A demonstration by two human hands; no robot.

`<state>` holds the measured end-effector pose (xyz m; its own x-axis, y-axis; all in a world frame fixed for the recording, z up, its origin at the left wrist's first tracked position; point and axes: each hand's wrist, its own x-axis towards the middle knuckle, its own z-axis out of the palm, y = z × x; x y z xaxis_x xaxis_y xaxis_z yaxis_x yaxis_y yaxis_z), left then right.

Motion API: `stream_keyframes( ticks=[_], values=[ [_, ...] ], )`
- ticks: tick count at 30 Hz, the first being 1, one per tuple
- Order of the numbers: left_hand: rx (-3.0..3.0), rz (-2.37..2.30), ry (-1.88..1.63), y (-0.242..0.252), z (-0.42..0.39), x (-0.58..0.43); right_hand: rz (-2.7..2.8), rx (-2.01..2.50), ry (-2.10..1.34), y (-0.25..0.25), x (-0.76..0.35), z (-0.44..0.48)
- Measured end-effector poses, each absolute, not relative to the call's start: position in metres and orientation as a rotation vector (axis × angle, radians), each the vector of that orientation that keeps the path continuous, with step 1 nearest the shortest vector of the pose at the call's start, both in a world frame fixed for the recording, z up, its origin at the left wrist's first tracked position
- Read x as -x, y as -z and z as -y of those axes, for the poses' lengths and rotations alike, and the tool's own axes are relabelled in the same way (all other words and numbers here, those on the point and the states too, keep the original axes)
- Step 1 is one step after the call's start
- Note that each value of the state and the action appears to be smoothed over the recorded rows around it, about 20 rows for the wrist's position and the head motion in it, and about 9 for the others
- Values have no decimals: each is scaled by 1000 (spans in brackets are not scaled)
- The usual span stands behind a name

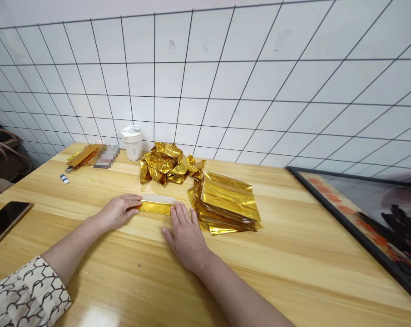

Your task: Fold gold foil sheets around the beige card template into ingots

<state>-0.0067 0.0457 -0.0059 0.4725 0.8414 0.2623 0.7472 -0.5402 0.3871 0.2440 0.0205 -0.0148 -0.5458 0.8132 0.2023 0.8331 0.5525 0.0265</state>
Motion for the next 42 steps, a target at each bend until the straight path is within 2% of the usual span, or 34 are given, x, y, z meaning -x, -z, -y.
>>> stream_keyframes(
  ticks=[7,17,22,32,42],
  values=[
    [-2526,-1283,-862,11,-48,4,2665,1226,284,9,-237,-16],
    [-2487,-1212,-1017,16,-55,3,2836,1184,185,-3,-224,-17],
    [-2488,-1187,-1100,20,-55,2,2909,1117,11,-14,-199,-17],
    [-2429,-1171,-1089,18,-53,8,2805,1103,-353,-2,-195,-20],
    [-2350,-1108,-1000,15,-53,18,2715,1207,-442,-4,-191,-20]
  ],
)
